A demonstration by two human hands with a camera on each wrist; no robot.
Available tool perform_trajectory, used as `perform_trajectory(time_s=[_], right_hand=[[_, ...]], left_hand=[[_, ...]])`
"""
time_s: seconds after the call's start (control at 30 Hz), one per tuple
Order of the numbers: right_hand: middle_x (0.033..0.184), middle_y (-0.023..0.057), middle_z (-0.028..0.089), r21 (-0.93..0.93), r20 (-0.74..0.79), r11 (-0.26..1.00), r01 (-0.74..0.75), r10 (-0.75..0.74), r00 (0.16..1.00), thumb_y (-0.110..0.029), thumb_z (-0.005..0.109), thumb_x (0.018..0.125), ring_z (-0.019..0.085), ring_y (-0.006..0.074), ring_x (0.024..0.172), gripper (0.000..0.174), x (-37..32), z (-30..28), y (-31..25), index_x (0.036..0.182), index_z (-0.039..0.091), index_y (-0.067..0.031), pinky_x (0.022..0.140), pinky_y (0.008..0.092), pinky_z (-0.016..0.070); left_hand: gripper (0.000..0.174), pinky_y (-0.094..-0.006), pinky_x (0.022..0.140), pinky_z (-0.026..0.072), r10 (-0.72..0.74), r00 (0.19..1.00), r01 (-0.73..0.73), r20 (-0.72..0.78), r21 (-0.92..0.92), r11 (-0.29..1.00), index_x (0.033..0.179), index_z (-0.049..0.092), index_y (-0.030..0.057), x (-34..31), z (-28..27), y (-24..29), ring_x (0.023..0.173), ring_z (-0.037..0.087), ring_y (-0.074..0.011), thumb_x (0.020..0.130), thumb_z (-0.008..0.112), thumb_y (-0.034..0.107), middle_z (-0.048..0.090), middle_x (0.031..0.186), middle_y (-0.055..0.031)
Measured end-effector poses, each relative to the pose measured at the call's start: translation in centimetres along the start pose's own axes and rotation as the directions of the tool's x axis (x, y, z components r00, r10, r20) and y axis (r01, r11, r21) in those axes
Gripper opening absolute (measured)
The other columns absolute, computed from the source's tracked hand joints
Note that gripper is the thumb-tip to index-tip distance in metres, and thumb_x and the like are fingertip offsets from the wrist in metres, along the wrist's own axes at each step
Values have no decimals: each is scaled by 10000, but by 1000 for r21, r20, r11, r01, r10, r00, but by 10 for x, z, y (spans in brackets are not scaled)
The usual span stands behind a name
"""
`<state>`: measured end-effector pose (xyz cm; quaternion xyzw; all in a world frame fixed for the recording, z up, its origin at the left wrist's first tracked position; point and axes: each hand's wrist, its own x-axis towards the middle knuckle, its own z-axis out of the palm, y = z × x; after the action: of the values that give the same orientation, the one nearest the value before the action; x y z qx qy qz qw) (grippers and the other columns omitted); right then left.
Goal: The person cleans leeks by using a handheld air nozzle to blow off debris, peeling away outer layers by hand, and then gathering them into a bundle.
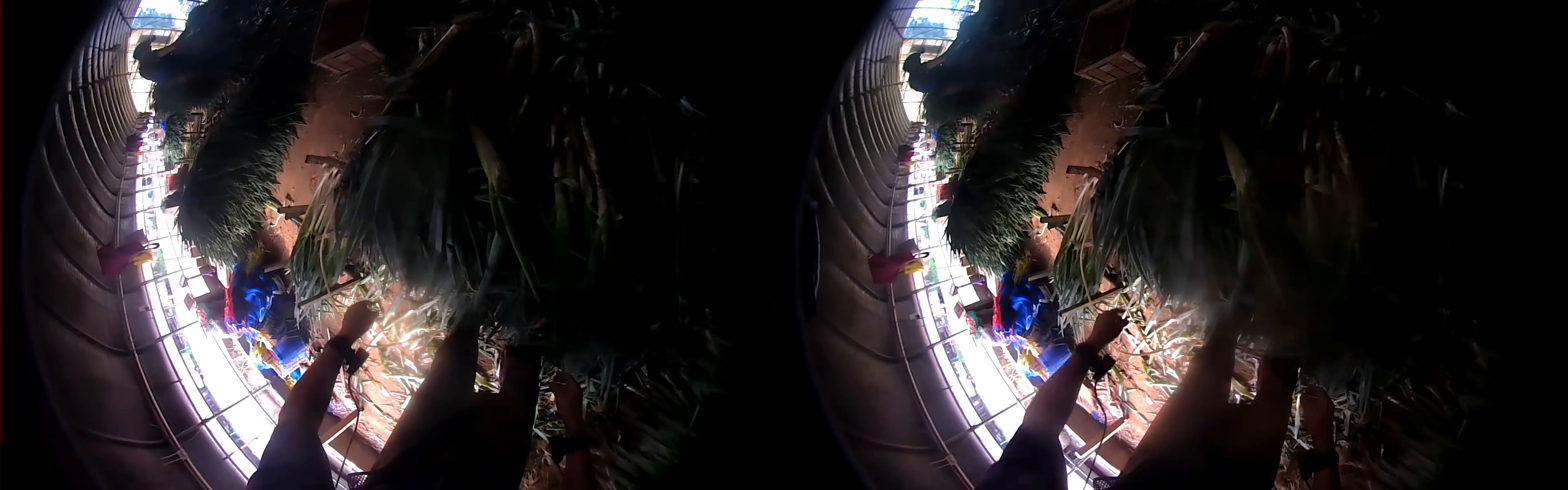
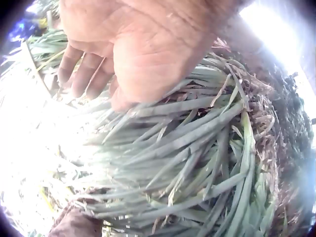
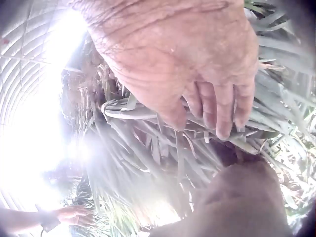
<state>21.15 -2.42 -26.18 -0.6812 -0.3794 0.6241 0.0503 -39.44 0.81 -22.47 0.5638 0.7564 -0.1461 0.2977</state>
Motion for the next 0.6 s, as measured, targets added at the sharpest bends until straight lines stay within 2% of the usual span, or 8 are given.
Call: perform_trajectory(time_s=[0.07,0.13,0.2,0.27,0.33,0.4,0.43,0.6], right_hand=[[1087,149,723,-69,-19,998,13,-15,1000,-173,717,913,678,220,1047,371,8,13,-3,1244,669,-13,898,368,528],[1101,150,721,26,-11,1000,-10,10,1000,-165,708,919,676,226,1062,368,19,32,-21,1246,661,-2,912,370,525],[1109,152,720,92,2,992,-84,84,996,-147,692,932,676,231,1065,330,24,44,-88,1214,649,21,914,373,525],[1121,170,718,-36,-68,981,188,-190,979,-166,692,945,685,259,1070,324,50,66,-103,1215,651,7,907,377,529],[1123,174,714,-84,-100,968,237,-245,964,-151,690,953,689,294,1080,326,69,80,-160,1244,652,-9,929,390,531],[1155,179,701,-241,-195,890,387,-435,879,-147,697,951,678,334,1098,337,99,95,-215,1261,648,-26,946,410,532],[1196,185,688,-376,-239,816,440,-544,805,-151,700,949,667,353,1119,361,117,101,-242,1287,638,-39,957,421,531],[1447,265,500,-548,-299,676,493,-708,639,-245,727,927,557,417,1270,688,220,114,-338,1503,413,-37,1013,463,495]], left_hand=[[186,-475,817,549,-19,999,23,-30,156,987,929,724,52,54,-25,-12,922,684,-359,898,643,216,703,991,-168],[214,-502,822,536,396,918,-357,-17,398,845,921,713,47,116,-44,-47,944,679,-369,902,642,248,686,995,-184],[298,-517,834,529,-53,978,56,-204,8,998,1086,696,58,176,-64,-52,1006,673,-378,897,653,285,685,1061,-205],[488,-521,863,528,-28,987,62,-156,216,975,1323,600,75,220,-119,-21,1070,660,-400,887,652,288,680,1165,-228],[499,-508,857,537,61,922,-57,-382,21,998,1403,516,53,265,-134,-35,1059,644,-449,944,573,241,675,1168,-247],[523,-501,904,526,145,878,-117,-456,91,989,1424,501,51,294,-160,-17,1121,627,-453,951,552,269,664,1215,-256],[546,-505,937,510,-143,957,152,-251,16,988,1464,465,67,297,-181,3,1186,601,-434,960,534,265,613,1317,-263],[684,-534,920,510,9,950,-13,-311,-10,1000,1525,385,99,327,-182,-8,1172,601,-454,879,601,175,599,1322,-285]])
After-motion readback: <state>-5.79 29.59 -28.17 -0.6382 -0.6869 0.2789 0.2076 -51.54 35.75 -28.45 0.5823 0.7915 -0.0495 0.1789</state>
